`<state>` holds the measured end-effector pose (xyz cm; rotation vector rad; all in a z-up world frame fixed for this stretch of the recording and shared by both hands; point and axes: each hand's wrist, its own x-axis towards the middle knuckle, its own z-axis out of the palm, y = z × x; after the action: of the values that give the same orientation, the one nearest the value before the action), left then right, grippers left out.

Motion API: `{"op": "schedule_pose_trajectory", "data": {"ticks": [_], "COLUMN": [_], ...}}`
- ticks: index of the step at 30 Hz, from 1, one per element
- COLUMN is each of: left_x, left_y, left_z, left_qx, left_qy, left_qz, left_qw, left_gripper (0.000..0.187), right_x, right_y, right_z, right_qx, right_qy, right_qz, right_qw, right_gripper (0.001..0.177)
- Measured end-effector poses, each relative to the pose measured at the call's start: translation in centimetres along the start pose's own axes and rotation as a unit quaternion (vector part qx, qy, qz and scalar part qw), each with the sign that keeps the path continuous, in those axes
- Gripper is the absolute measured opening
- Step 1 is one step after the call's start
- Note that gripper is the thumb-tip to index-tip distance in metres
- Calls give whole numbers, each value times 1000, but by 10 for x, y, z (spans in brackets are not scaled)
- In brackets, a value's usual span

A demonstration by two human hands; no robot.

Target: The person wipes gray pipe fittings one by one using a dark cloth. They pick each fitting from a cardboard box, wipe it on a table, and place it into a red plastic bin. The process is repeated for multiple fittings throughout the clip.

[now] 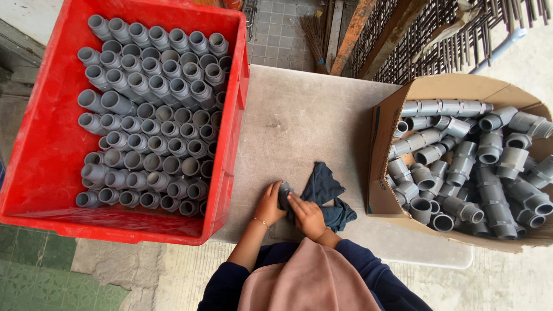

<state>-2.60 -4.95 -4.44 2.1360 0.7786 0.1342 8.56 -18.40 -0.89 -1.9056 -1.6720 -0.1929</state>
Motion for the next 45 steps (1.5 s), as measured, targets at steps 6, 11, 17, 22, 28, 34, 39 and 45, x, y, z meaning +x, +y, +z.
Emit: {"op": "schedule_pose_trajectory", "data": {"ticks": [6,11,17,22,28,34,39,45], "left_x": [-5,0,10,11,9,7,10,8], "left_y": [16,20,20,18,10,9,14,10], "left_z": [-14,-12,4,1,2,1,0,2], "left_qx": [-22,-16,44,36,-17,-15,-8,-5], "left_qy": [9,33,70,45,-14,-17,-15,-17], "left_qz": [26,61,88,83,11,4,2,1], "left_qw": [999,997,993,995,1000,1000,1000,1000], "left_gripper": [103,102,93,100,106,106,103,103], "right_x": [-13,-1,-22,8,6,-6,-8,-1], "right_y": [9,7,31,13,13,16,11,2], "right_z": [22,4,31,4,10,19,9,0], "right_qx": [-64,9,78,151,198,216,94,211], "right_qy": [-26,-31,-148,-14,-76,-102,-60,-24], "right_qz": [-26,77,318,401,296,407,223,309], "right_qw": [997,996,933,903,932,882,968,927], "right_gripper": [52,54,44,41,40,35,42,37]}}
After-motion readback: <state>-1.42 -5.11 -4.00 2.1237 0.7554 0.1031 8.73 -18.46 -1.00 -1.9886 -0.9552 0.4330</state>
